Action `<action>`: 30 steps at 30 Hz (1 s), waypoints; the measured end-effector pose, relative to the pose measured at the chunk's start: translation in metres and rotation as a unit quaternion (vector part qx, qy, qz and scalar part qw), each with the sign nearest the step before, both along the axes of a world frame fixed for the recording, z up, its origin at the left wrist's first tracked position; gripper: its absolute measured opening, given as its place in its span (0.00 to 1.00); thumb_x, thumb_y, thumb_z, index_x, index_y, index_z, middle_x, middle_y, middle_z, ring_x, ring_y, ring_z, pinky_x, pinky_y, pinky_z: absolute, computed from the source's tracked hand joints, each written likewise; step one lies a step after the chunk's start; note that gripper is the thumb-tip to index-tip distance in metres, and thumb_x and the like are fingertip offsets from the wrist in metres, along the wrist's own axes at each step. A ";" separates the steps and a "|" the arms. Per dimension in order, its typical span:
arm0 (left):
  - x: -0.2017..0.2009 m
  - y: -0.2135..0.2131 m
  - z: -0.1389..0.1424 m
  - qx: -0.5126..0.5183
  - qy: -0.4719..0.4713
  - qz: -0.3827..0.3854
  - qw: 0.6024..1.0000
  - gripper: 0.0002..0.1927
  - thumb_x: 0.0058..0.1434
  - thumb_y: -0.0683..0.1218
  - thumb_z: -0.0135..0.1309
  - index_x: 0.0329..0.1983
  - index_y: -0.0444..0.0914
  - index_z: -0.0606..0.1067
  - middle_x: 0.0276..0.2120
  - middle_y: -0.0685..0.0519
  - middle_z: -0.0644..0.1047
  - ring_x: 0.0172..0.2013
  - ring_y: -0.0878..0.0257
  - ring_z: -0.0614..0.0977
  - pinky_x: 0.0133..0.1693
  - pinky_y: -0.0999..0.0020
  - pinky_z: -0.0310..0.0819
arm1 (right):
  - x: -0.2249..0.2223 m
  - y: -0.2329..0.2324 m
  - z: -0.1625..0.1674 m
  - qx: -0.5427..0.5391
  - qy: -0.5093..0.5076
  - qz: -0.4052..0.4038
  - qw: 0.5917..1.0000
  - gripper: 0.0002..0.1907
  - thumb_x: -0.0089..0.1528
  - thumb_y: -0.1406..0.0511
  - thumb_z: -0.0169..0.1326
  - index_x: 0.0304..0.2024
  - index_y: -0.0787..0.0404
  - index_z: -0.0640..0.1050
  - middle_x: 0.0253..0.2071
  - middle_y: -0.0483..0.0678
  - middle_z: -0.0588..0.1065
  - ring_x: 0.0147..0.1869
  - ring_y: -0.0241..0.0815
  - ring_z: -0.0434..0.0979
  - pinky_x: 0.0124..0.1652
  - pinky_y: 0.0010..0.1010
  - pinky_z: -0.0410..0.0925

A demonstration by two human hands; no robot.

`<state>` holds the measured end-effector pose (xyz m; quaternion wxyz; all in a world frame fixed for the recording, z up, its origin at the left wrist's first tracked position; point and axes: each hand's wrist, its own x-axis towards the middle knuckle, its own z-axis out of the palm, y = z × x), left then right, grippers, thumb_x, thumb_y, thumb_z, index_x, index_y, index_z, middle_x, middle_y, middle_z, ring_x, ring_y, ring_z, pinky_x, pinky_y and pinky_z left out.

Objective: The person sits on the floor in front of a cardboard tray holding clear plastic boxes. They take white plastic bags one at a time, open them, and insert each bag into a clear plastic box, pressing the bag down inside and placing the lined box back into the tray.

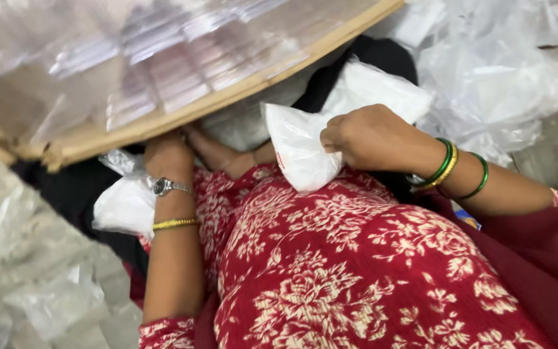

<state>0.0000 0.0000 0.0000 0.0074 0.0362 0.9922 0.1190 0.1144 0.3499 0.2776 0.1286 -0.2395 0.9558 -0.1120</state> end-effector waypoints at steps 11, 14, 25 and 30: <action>-0.041 0.008 -0.006 -0.026 -0.181 0.062 0.981 0.24 0.72 0.54 0.39 0.62 0.36 0.73 0.58 0.38 0.75 0.53 0.42 0.79 0.49 0.47 0.75 | -0.039 0.032 -0.043 -0.099 -0.031 0.019 0.994 0.12 0.53 0.62 0.63 0.38 0.60 0.82 0.40 0.47 0.81 0.45 0.51 0.76 0.44 0.42 0.69; -0.034 0.007 0.007 -0.005 -0.129 0.059 0.990 0.23 0.70 0.54 0.43 0.59 0.36 0.75 0.55 0.37 0.76 0.52 0.41 0.79 0.48 0.47 0.75 | -0.047 0.015 -0.052 -0.137 -0.054 0.028 0.989 0.17 0.55 0.59 0.64 0.42 0.63 0.81 0.41 0.53 0.80 0.49 0.54 0.77 0.47 0.44 0.69; -0.033 0.018 0.094 0.040 -0.025 0.054 0.997 0.30 0.51 0.60 0.60 0.52 0.36 0.79 0.47 0.39 0.80 0.47 0.40 0.81 0.45 0.46 0.75 | -0.033 0.007 -0.061 -0.163 -0.083 -0.078 0.980 0.21 0.56 0.59 0.63 0.48 0.63 0.80 0.44 0.56 0.79 0.48 0.57 0.79 0.45 0.44 0.71; -0.014 0.008 0.098 0.092 0.025 -0.007 0.995 0.36 0.41 0.61 0.67 0.50 0.36 0.80 0.44 0.40 0.81 0.44 0.39 0.82 0.43 0.45 0.75 | -0.029 0.007 -0.060 -0.196 -0.074 -0.066 0.976 0.19 0.58 0.59 0.62 0.48 0.63 0.81 0.44 0.55 0.80 0.49 0.55 0.80 0.47 0.42 0.71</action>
